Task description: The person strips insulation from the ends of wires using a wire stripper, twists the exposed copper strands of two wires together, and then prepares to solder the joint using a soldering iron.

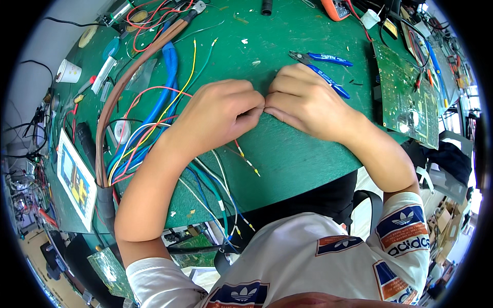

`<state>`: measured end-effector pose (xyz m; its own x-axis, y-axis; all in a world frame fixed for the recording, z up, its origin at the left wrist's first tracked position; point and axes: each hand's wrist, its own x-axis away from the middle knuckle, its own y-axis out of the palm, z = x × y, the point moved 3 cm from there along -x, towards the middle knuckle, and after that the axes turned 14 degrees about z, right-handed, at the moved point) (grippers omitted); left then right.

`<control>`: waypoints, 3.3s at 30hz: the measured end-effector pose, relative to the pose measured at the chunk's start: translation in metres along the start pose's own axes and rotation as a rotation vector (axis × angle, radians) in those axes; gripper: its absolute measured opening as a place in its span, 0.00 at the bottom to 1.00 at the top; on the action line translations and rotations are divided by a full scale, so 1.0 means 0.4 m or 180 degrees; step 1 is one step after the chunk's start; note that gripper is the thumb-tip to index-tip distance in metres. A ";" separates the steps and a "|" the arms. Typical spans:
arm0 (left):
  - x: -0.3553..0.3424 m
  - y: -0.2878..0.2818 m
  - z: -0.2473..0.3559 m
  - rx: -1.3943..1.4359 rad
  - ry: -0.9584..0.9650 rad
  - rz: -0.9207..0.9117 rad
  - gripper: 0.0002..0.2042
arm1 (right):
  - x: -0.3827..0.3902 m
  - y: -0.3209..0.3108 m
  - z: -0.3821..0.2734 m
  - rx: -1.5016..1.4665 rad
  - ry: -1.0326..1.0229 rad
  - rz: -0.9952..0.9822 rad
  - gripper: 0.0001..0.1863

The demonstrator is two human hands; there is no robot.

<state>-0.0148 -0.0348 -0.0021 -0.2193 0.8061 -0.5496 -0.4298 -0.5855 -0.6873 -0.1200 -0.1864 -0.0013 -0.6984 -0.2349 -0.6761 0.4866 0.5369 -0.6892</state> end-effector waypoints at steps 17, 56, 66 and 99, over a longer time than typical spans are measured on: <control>0.008 -0.005 -0.025 0.0472 -0.0423 -0.0108 0.05 | -0.015 0.013 -0.010 -0.0310 0.0304 0.0126 0.09; -0.002 -0.024 -0.011 0.0264 -0.0963 -0.0151 0.05 | 0.012 0.014 0.028 -0.0377 0.0096 0.0127 0.08; -0.007 -0.033 -0.014 -0.0090 -0.1051 -0.0201 0.03 | 0.011 -0.006 0.026 -0.0509 0.0398 0.0206 0.10; -0.006 -0.025 -0.017 0.0027 -0.1004 -0.0228 0.04 | 0.018 0.004 0.039 -0.0448 0.0224 0.0275 0.09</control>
<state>-0.0040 -0.0314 0.0031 -0.4483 0.8329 -0.3246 -0.4611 -0.5265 -0.7142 -0.1163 -0.1998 -0.0112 -0.6946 -0.1282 -0.7079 0.4716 0.6619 -0.5826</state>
